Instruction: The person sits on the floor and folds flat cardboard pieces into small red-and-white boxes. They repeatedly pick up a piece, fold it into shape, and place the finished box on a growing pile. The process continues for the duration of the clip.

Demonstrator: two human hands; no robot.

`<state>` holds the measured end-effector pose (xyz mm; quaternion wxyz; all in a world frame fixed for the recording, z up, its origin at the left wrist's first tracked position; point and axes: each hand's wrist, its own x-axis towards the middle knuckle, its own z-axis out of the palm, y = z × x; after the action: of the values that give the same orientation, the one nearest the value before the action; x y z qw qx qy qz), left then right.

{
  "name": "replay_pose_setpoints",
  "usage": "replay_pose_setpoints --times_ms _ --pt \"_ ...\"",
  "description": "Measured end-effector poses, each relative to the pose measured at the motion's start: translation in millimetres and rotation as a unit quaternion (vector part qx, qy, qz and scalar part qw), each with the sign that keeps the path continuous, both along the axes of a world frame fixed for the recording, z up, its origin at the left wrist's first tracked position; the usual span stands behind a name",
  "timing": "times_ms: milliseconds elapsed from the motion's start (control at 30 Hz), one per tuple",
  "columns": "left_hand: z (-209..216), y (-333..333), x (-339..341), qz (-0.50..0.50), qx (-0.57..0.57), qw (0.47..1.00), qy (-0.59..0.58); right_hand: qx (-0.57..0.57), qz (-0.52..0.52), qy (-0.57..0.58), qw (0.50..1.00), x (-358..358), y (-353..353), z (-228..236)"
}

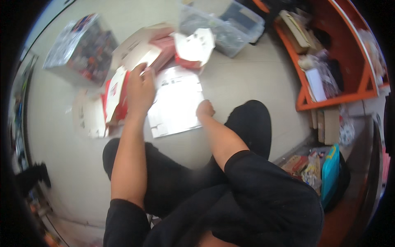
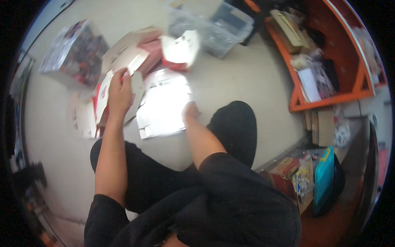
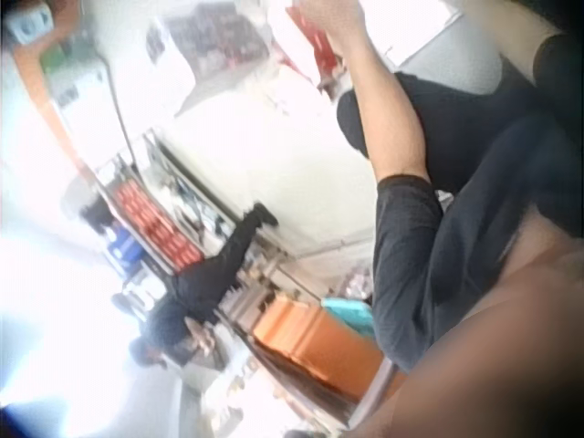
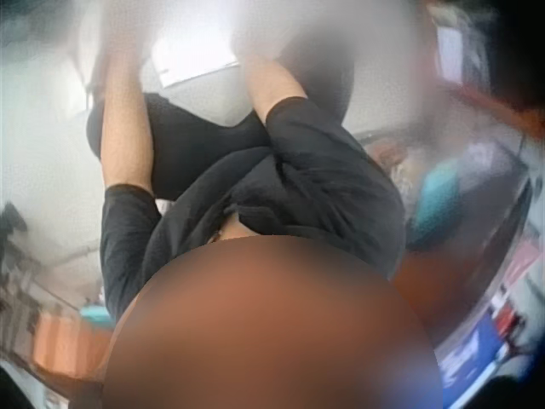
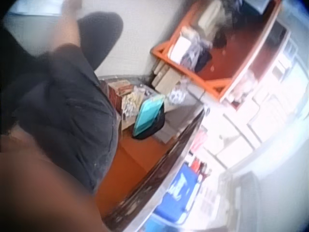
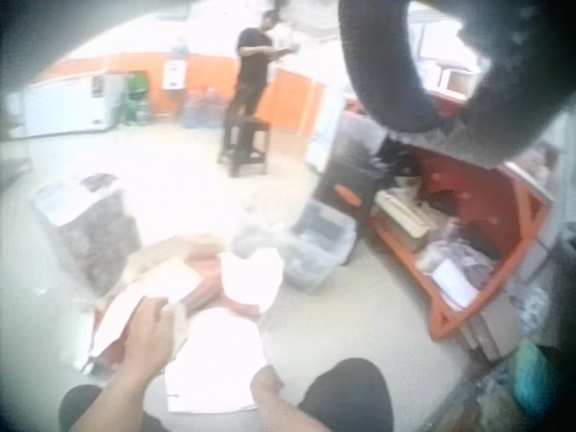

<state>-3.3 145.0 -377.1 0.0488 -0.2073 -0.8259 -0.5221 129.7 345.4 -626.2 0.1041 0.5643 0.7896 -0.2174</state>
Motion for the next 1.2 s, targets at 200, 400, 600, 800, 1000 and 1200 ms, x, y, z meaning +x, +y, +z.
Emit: replay_pose_setpoints --times_ms 200,400,600,800,1000,1200 --pt "-7 6 -7 -0.101 -0.199 0.963 -0.154 0.046 0.329 -0.201 0.922 -42 -19 133" --pt "-12 20 16 -0.144 -0.006 0.817 -0.559 -0.119 0.412 0.156 0.89 -23 -48 280" --pt "-6 1 15 -0.186 0.2 0.827 -0.492 -0.294 0.28 0.345 0.846 5 -48 312" --pt "23 -6 25 -0.192 0.467 0.688 -0.522 -0.226 0.488 0.586 0.606 28 -24 297" --pt "29 8 38 -0.225 0.447 0.726 -0.473 0.083 0.542 0.652 0.525 24 -20 301" --pt "33 20 49 -0.22 0.504 0.698 -0.458 0.089 0.532 0.609 0.581 23 -10 299"
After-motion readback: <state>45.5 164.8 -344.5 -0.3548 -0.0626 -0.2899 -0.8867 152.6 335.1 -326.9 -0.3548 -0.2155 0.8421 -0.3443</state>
